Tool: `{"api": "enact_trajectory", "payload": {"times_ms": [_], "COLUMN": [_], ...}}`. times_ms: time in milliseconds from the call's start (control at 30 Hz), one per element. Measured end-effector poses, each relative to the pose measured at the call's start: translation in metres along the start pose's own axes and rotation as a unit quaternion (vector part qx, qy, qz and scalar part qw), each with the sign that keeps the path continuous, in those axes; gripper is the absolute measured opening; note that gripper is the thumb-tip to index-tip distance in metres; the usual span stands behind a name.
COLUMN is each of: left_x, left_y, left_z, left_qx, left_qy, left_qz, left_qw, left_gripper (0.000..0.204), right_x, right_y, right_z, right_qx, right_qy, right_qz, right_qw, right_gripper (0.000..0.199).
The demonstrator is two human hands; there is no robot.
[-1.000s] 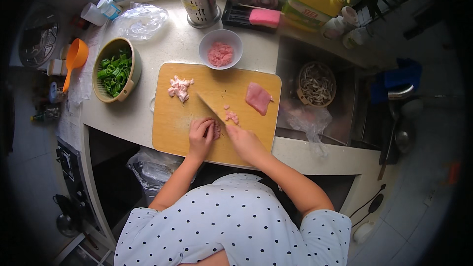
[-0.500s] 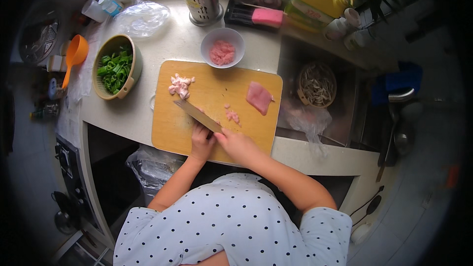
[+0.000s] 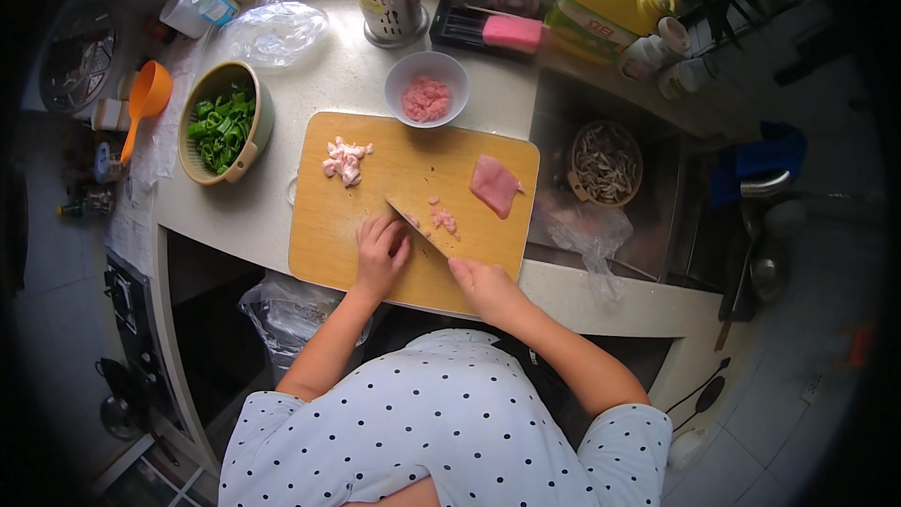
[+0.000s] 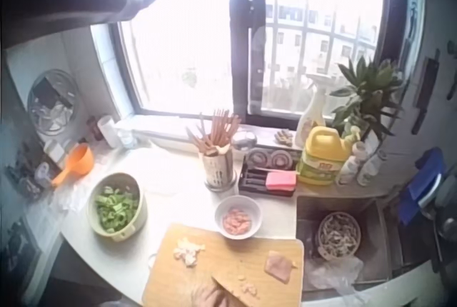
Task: The person uses a cleaver to slice and mince pieces of raw meat on a wooden cutting board. They repeatedly gather the minced meat and transfer it into a small white bowl. A bowl of green vegetables and other kitchen items are visible on the counter.
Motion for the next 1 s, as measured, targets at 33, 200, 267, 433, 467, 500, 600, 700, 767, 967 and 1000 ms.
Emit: {"api": "enact_trajectory", "payload": {"times_ms": [33,200,267,433,467,500,600,700,767,967,1000], "left_x": [-0.001,-0.008,-0.008,-0.008,-0.009,-0.008,-0.005,-0.01,-0.013,-0.01,-0.009], "left_y": [0.0,-0.001,-0.001,0.02,0.02,0.021,0.019,0.019,0.017,0.016,0.017], "left_z": [0.002,0.009,0.004,-0.021,-0.019,-0.017,-0.012,-0.007,-0.004,0.003,0.001], "left_qx": [-0.007,-0.029,-0.027,0.065,0.053,0.048,0.032,0.031,0.017,0.042,0.047], "left_qy": [-0.001,0.006,0.03,0.048,0.059,0.055,0.048,0.049,0.054,0.018,-0.004], "left_qz": [-0.006,0.022,0.01,-0.059,-0.056,-0.05,-0.039,-0.026,-0.024,0.017,0.025], "left_qw": [1.0,0.999,0.999,0.995,0.995,0.996,0.998,0.998,0.998,0.999,0.999], "left_gripper": [0.023,0.024,0.027,0.034,0.036,0.037,0.041,0.042,0.041,0.034,0.033], "right_x": [-0.002,-0.024,-0.01,-0.016,-0.019,-0.02,-0.021,-0.019,-0.021,-0.04,-0.041], "right_y": [-0.002,-0.026,-0.032,0.0,0.006,0.01,0.017,0.017,0.014,-0.046,-0.046], "right_z": [0.002,0.004,0.003,-0.005,-0.003,0.002,0.013,0.017,0.019,0.038,0.037], "right_qx": [0.012,0.018,0.014,0.053,0.064,0.052,0.032,0.027,0.008,0.032,0.027], "right_qy": [0.005,-0.002,-0.041,-0.002,0.005,0.025,0.079,0.123,0.152,0.13,0.126], "right_qz": [-0.007,-0.036,-0.03,-0.065,-0.086,-0.082,-0.066,-0.036,-0.004,-0.09,-0.086], "right_qw": [1.0,0.999,0.999,0.996,0.994,0.995,0.994,0.991,0.988,0.987,0.988], "right_gripper": [0.044,0.045,0.044,0.043,0.042,0.042,0.041,0.042,0.043,0.044,0.043]}}
Point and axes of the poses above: each hand's wrist, its own y-axis away from the middle knuckle, its own z-axis out of the palm, x = y × z, the point moved 8 cm from there along -y, towards the middle knuckle, and after that the axes turned 10 degrees about -x, right-handed, at the moved point
